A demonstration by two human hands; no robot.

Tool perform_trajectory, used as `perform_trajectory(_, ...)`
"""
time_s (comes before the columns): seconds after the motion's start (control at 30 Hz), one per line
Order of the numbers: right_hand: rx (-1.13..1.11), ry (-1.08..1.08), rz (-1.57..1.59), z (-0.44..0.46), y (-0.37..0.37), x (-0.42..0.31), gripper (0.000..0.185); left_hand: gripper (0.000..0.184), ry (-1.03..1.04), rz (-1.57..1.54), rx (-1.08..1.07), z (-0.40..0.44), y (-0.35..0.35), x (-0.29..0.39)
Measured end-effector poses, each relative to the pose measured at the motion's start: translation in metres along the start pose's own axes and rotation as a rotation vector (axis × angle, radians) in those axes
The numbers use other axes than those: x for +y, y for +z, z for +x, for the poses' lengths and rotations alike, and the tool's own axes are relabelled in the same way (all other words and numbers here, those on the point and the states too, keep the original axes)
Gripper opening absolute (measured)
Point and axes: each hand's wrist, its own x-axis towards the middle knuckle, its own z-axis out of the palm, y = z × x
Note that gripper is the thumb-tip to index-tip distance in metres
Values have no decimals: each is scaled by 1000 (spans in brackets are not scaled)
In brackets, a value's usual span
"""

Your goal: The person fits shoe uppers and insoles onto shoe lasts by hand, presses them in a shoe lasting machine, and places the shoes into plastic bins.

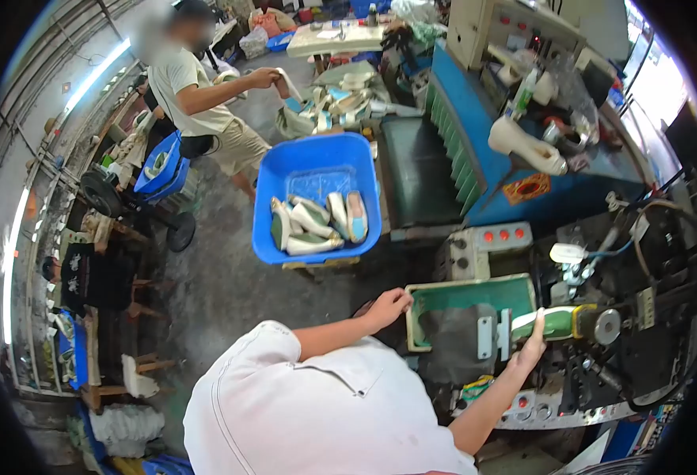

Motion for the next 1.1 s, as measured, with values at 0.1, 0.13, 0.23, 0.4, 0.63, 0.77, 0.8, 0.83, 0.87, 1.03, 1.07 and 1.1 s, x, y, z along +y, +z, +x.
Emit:
perform_trajectory(0.1,9,31,-32,-8,3,-9,55,28,0,4,-26,9,2,31)
perform_trajectory(0.13,-2,34,-20,-4,1,-6,56,28,35,-3,-35,16,1,37)
perform_trajectory(0.23,-7,13,-6,1,-3,0,56,28,67,-13,-63,28,-5,49)
perform_trajectory(0.4,5,26,-40,10,-12,8,62,26,47,-47,-93,46,-21,51)
perform_trajectory(0.63,29,8,-30,5,-9,5,58,26,15,-109,-45,69,-49,65)
perform_trajectory(0.77,16,36,-65,10,-16,6,65,26,51,-160,-24,86,-65,68)
perform_trajectory(0.8,15,27,-72,7,-13,4,66,25,57,-161,-18,90,-69,67)
perform_trajectory(0.83,15,21,-78,-2,-10,-2,67,25,60,-174,-12,94,-72,64)
perform_trajectory(0.87,-49,3,-47,-11,-6,-6,66,25,63,-183,-4,98,-75,61)
perform_trajectory(1.03,-65,71,66,-4,-28,16,77,23,46,-264,62,96,-88,70)
perform_trajectory(1.07,-56,65,106,-3,-28,17,79,23,34,-260,61,94,-90,71)
perform_trajectory(1.1,-48,58,149,-2,-29,17,80,23,23,-255,59,92,-91,72)
